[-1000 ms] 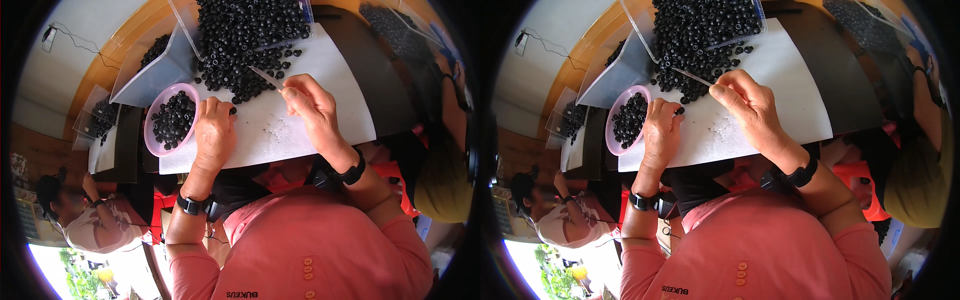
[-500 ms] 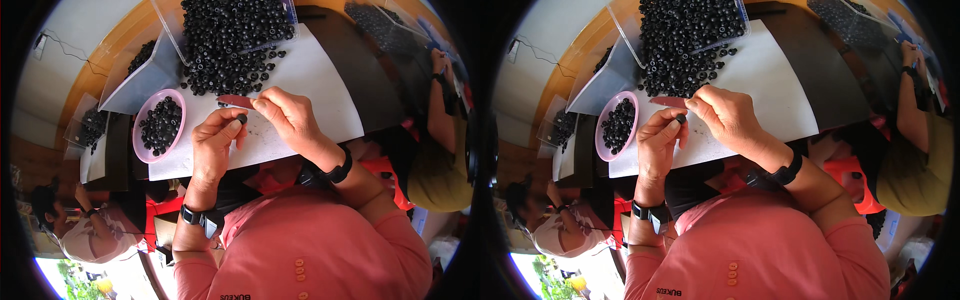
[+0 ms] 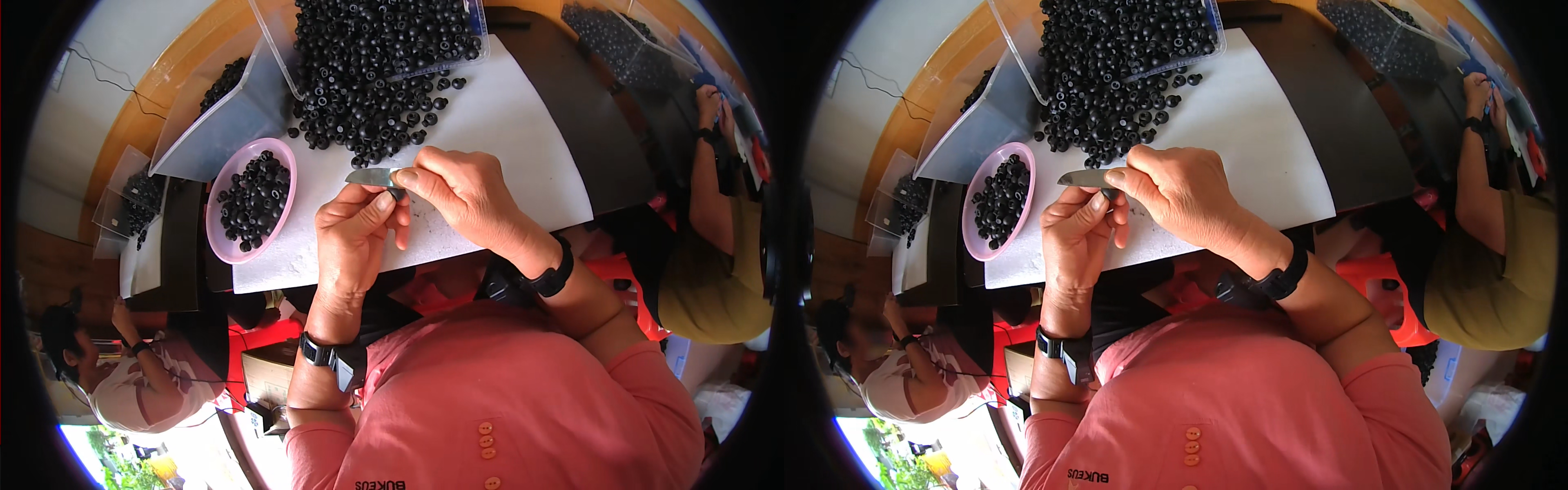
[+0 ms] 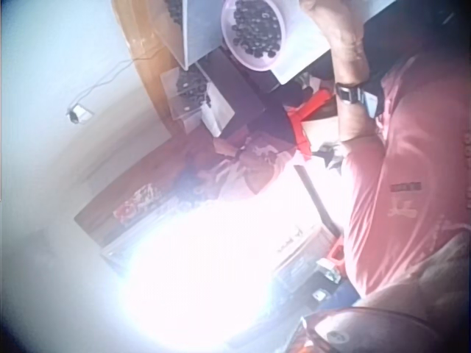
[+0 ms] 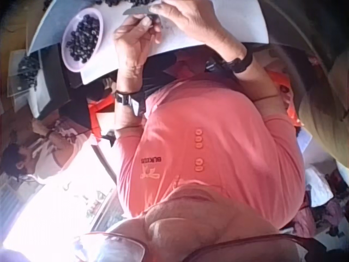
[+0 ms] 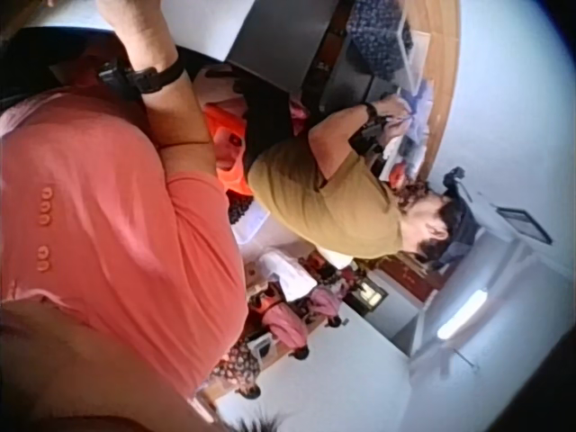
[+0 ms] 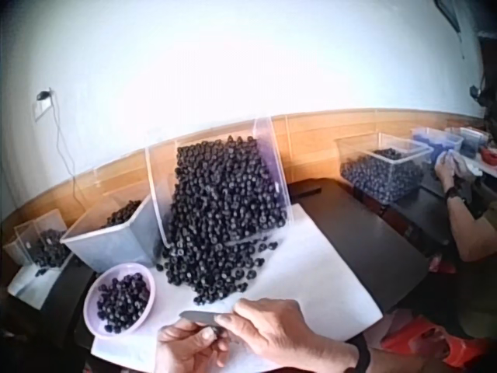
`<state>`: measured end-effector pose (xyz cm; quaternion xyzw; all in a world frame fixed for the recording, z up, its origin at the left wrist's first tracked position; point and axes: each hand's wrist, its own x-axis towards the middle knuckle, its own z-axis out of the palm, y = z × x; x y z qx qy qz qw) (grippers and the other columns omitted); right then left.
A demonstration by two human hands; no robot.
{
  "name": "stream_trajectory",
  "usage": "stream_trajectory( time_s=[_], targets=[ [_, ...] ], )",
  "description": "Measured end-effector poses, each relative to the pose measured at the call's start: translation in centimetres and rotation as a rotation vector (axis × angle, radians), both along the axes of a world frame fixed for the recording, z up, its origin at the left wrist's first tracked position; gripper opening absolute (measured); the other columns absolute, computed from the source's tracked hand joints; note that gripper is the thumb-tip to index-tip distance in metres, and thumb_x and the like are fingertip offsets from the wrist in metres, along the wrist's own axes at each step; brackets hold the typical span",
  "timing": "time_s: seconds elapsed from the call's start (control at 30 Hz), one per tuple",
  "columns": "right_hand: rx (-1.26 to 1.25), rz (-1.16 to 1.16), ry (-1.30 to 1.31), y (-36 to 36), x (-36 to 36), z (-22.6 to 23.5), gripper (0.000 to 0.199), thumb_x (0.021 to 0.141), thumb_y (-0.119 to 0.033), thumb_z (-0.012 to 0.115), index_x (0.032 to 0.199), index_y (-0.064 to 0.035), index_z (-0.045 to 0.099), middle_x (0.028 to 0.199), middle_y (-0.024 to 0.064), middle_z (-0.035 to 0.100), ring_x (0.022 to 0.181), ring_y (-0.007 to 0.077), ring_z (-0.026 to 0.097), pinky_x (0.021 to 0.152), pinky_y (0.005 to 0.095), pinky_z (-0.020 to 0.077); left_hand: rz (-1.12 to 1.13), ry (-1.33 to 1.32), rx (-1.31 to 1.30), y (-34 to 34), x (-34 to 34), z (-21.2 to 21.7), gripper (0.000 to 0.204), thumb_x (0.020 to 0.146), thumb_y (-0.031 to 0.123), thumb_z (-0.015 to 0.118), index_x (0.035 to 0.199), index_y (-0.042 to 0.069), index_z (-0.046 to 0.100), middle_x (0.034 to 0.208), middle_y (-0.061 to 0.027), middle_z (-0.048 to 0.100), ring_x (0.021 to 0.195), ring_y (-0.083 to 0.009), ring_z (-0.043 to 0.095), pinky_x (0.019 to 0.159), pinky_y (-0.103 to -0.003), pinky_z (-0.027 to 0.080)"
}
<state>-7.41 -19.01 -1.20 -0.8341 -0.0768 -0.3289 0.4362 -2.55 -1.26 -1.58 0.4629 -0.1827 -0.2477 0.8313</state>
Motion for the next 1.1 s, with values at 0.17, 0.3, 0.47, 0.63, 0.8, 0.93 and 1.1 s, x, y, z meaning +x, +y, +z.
stream_trajectory(
  time_s=[0.17,0.3,0.47,0.63,0.8,0.93,1.1],
  targets=[
    [-0.003,0.007,0.041,-0.1,0.1,0.3,0.034,0.096,-0.027,0.070,0.071,-0.0072,0.059,0.053,0.0070,0.054,0.048,0.0258,0.056,0.047,0.0397,0.0417,-0.003,0.027,-0.014,0.0,0.0,-0.1,0.017,0.101,-0.001,0.058,0.115,-0.008,0.065,0.098,-0.0172,0.069,0.078,-0.0216,0.066,0.058,-0.033,0.054],
    [0.008,0.033,0.069,-0.1,0.0,0.4,0.034,0.097,-0.028,0.068,0.072,-0.0073,0.060,0.054,0.0068,0.056,0.049,0.0259,0.058,0.048,0.0399,0.0430,-0.008,0.028,-0.029,0.0,0.1,-0.5,0.017,0.101,-0.002,0.057,0.115,-0.008,0.065,0.098,-0.0174,0.069,0.078,-0.0220,0.066,0.058,-0.033,0.055],
    [0.003,0.052,0.095,-0.1,-0.1,0.7,0.034,0.097,-0.029,0.067,0.072,-0.0071,0.061,0.057,0.0065,0.061,0.051,0.0259,0.060,0.051,0.0399,0.0451,0.012,0.034,-0.034,-0.1,-0.1,-0.6,0.017,0.100,-0.003,0.057,0.114,-0.009,0.065,0.099,-0.0180,0.069,0.078,-0.0224,0.066,0.057,-0.033,0.056],
    [-0.038,0.058,0.114,-0.1,-0.3,1.0,0.034,0.098,-0.029,0.066,0.073,-0.0070,0.061,0.059,0.0066,0.064,0.053,0.0268,0.062,0.052,0.0399,0.0466,0.033,0.034,-0.010,-0.1,-0.4,-0.5,0.017,0.100,-0.003,0.057,0.114,-0.011,0.065,0.098,-0.0189,0.068,0.076,-0.0227,0.066,0.055,-0.033,0.056],
    [-0.062,0.072,0.093,-0.2,-0.2,0.9,0.033,0.098,-0.029,0.066,0.074,-0.0071,0.061,0.060,0.0068,0.064,0.054,0.0274,0.063,0.052,0.0405,0.0472,0.043,0.062,-0.004,-0.1,-0.6,-0.4,0.017,0.100,-0.003,0.058,0.113,-0.012,0.064,0.097,-0.0188,0.068,0.075,-0.0228,0.065,0.054,-0.033,0.055],
    [-0.075,0.069,0.080,-0.2,-0.2,0.9,0.033,0.098,-0.030,0.066,0.074,-0.0071,0.061,0.059,0.0069,0.063,0.054,0.0276,0.063,0.052,0.0407,0.0473,0.052,0.071,-0.006,0.0,-0.6,-0.4,0.018,0.099,-0.003,0.058,0.113,-0.012,0.064,0.096,-0.0185,0.068,0.075,-0.0227,0.065,0.053,-0.033,0.054],
    [-0.091,0.084,0.074,-0.3,-0.2,0.8,0.033,0.098,-0.032,0.066,0.075,-0.0083,0.063,0.059,0.0073,0.062,0.054,0.0282,0.063,0.052,0.0410,0.0473,0.081,0.077,-0.040,-0.4,-1.0,-0.7,0.018,0.098,-0.002,0.060,0.113,-0.012,0.064,0.095,-0.0180,0.069,0.073,-0.0217,0.065,0.052,-0.033,0.053]
  ],
)
